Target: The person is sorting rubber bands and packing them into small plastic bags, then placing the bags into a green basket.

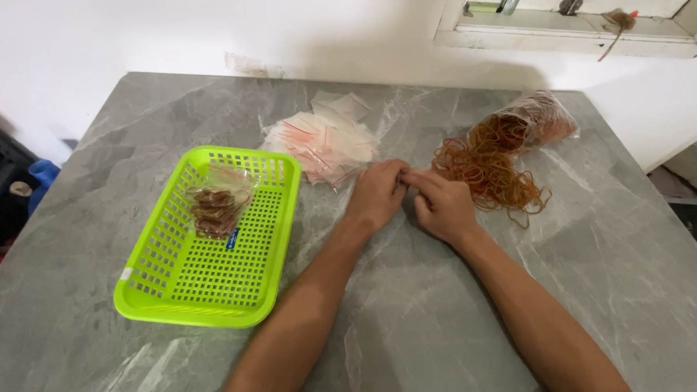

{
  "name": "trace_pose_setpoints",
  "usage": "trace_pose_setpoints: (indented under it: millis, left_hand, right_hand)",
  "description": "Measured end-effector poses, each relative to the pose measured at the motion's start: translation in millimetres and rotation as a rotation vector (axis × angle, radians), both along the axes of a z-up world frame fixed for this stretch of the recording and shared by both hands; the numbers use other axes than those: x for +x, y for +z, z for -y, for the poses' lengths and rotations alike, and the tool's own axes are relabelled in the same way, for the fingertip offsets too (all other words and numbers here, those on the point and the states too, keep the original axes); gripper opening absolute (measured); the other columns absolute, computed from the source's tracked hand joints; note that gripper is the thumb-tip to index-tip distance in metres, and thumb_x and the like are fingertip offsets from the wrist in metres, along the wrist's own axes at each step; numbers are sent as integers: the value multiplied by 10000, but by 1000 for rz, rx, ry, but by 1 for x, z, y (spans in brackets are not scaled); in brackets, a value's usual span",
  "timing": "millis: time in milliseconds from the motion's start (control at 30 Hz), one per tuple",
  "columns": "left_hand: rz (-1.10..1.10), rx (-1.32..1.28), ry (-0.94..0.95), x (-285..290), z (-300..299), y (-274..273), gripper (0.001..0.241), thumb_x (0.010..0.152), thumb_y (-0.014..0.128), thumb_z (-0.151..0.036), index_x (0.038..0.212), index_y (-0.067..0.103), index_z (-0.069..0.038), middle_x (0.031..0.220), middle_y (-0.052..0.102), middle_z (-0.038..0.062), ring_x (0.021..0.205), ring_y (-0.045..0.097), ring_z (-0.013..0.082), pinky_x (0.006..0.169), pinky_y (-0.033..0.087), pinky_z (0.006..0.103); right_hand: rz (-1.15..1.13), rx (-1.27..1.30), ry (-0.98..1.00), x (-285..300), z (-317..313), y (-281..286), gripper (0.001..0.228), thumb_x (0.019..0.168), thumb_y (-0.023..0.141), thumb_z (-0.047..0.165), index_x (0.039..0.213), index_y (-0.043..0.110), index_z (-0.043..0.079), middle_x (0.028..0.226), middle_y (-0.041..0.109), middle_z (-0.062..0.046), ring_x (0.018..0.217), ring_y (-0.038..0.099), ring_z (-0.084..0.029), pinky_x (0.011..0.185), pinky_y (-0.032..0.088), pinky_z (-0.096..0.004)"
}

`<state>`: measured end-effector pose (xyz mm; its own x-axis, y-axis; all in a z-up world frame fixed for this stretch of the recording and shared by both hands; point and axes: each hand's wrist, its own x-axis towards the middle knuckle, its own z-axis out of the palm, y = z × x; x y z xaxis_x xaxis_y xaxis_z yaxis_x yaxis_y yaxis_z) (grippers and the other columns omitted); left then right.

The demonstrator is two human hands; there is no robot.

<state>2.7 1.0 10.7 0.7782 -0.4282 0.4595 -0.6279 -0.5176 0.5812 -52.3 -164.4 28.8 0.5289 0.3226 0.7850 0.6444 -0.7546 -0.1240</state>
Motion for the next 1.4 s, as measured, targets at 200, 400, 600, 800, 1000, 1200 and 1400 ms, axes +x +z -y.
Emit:
trace_pose_setpoints:
  millis: [200,400,600,800,1000,1200,1400]
  left_hand:
    - [128,165,-82,-11,-2,6,410,889,577,-94,1294,571,-151,1141,652,83,1163,636,299,1025,454,473]
    - [95,228,-139,-14,-1,8,388,876,560,-60,1254,562,-148,1056,612,53,1114,623,281,1007,422,448]
    - [106,146,-128,-16,0,10,314,881,564,-102,1188,589,-167,970,614,46,1026,652,279,945,454,428]
    - [173,60,-89,-22,0,9,251,859,609,-114,1105,620,-166,894,617,35,938,662,264,880,478,406]
    - [114,5,-125,-25,-1,15,241,857,579,-77,1081,639,-144,835,610,42,871,669,272,844,484,397]
    - [134,-14,-129,-23,-1,13,241,861,598,-63,1081,652,-146,802,604,32,816,668,250,821,493,383]
    - [148,-45,-105,-27,-2,18,228,886,617,-86,1107,660,-122,851,643,79,882,691,291,868,502,414]
  right_hand:
    - [-151,-185,-72,12,7,-29,164,833,639,79,905,764,157,806,734,-32,727,727,-289,603,579,-389]
    - [-294,-218,-127,11,6,-31,112,837,625,94,772,713,116,693,660,-57,656,691,-317,552,529,-408]
    - [-334,-153,-125,-5,-1,-20,64,817,643,91,755,642,105,711,627,-74,692,682,-337,560,526,-421]
    - [-365,-47,-64,-15,-6,-9,122,808,644,37,708,612,99,672,604,-65,664,674,-327,532,520,-390]
    - [-435,28,-49,-22,-11,-1,99,802,648,6,741,634,83,697,630,-91,703,686,-348,566,542,-395]
    - [-470,62,-39,-18,-8,-11,108,804,647,11,755,634,106,709,632,-59,707,692,-311,584,554,-376]
    - [-382,94,-10,-8,6,-43,150,786,661,-25,861,710,95,822,716,-101,835,728,-359,684,595,-416]
